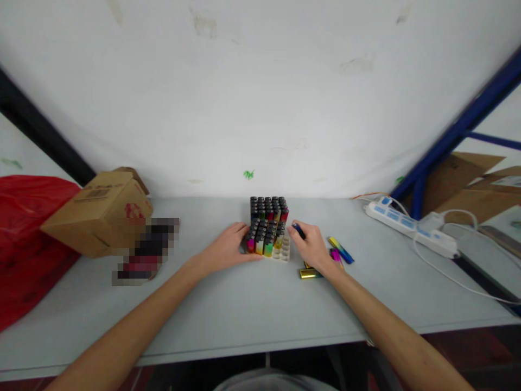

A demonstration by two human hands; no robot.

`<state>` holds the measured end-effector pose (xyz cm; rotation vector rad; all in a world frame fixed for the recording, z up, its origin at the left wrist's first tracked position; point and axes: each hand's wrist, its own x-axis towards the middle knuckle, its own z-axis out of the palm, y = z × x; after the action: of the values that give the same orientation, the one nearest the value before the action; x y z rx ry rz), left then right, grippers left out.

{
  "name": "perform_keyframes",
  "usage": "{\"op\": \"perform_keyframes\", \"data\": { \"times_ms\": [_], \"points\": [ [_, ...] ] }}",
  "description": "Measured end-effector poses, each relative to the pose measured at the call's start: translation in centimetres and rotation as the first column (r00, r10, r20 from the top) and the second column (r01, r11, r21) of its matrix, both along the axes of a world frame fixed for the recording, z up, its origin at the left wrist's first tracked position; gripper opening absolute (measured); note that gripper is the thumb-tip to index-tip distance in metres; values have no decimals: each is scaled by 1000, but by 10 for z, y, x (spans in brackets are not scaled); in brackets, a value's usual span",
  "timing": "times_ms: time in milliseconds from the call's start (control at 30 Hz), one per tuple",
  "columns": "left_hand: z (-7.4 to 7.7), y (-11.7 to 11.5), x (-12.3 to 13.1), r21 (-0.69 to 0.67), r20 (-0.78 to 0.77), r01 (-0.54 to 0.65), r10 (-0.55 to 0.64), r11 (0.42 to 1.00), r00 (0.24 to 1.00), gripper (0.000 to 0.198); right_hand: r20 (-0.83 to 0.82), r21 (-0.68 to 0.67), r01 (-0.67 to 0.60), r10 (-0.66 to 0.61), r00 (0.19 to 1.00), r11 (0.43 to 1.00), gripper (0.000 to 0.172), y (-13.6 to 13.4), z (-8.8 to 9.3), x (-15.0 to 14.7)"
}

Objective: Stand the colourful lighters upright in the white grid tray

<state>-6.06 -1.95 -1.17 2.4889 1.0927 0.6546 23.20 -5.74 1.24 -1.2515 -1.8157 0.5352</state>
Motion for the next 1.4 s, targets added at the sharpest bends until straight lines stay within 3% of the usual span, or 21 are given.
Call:
{"op": "perform_keyframes", "data": {
  "times_ms": [400,933,1100,1267,1400],
  "points": [
    [2,-1,0,-1,-6,-5,5,1000,1000,58,-5,-9,26,-27,1000,1000,59,-2,2,-5],
    [-1,0,0,13,-23,-13,13,1000,1000,58,18,-12,52,-52,998,999,37,-3,-1,0],
    [0,-1,0,13,-14,-17,17,1000,1000,58,86,56,-78,73,994,995,30,-8,8,8],
    [1,-1,1,12,-13,-16,16,1000,1000,59,186,216,-225,186,965,950,37,-11,18,19],
    [0,-1,0,33,-19,-4,4,999,1000,60,205,141,-283,252,946,949,35,-13,18,21]
  ]
}}
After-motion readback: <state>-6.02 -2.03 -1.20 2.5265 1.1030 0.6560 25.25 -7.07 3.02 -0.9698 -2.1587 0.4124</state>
